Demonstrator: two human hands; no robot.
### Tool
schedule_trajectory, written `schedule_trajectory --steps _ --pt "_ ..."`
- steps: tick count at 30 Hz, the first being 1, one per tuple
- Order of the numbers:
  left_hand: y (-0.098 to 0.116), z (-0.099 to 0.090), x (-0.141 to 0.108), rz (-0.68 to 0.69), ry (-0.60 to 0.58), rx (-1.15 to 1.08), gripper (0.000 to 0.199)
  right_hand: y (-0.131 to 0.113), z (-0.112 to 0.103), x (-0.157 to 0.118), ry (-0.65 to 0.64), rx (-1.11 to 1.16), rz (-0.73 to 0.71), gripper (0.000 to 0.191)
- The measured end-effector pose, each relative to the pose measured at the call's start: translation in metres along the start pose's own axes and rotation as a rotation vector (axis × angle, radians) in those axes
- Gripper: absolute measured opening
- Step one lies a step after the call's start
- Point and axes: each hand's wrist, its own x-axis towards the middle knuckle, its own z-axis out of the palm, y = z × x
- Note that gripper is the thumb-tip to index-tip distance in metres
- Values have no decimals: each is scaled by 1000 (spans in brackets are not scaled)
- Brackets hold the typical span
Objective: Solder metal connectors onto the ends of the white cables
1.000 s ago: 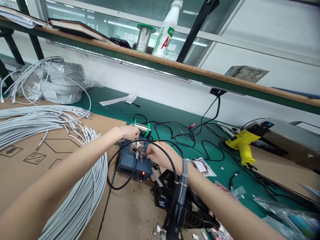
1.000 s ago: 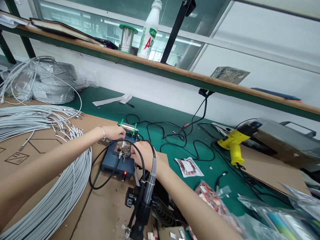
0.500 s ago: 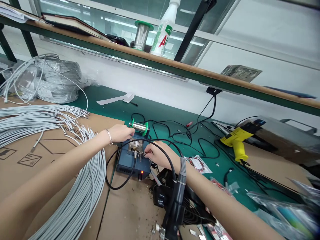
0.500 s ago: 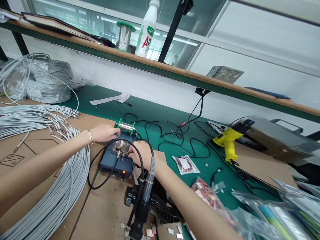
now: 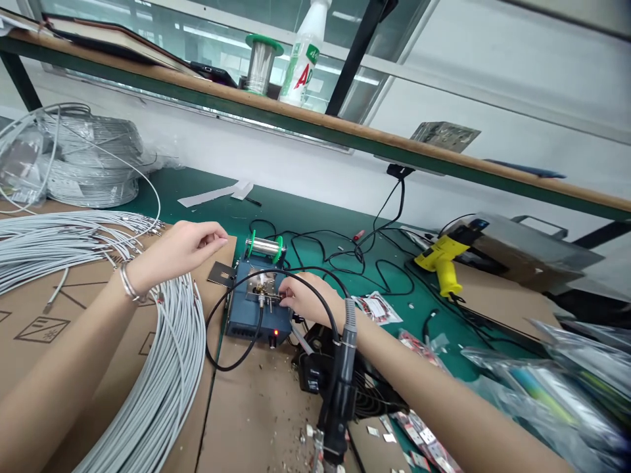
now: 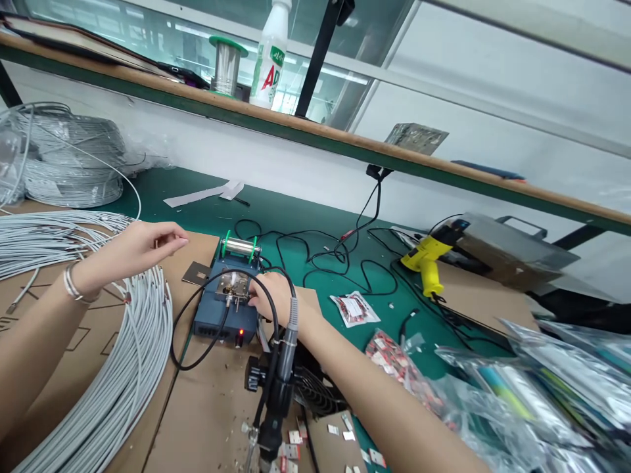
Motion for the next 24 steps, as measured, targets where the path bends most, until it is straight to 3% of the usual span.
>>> schedule_trajectory --steps 4,10,16,24 --pt "8 -17 -13 24 62 30 28 4 4 -1 4 2 -60 18" --pt "18 -27 -24 81 107 76 26 14 14 -7 84 8 -97 18" --pt "20 -22 -23 85 74 119 28 22 21 -17 120 25 -91 22" --pt "20 -12 -21 141 25 157 26 14 18 -18 95 -2 -90 15"
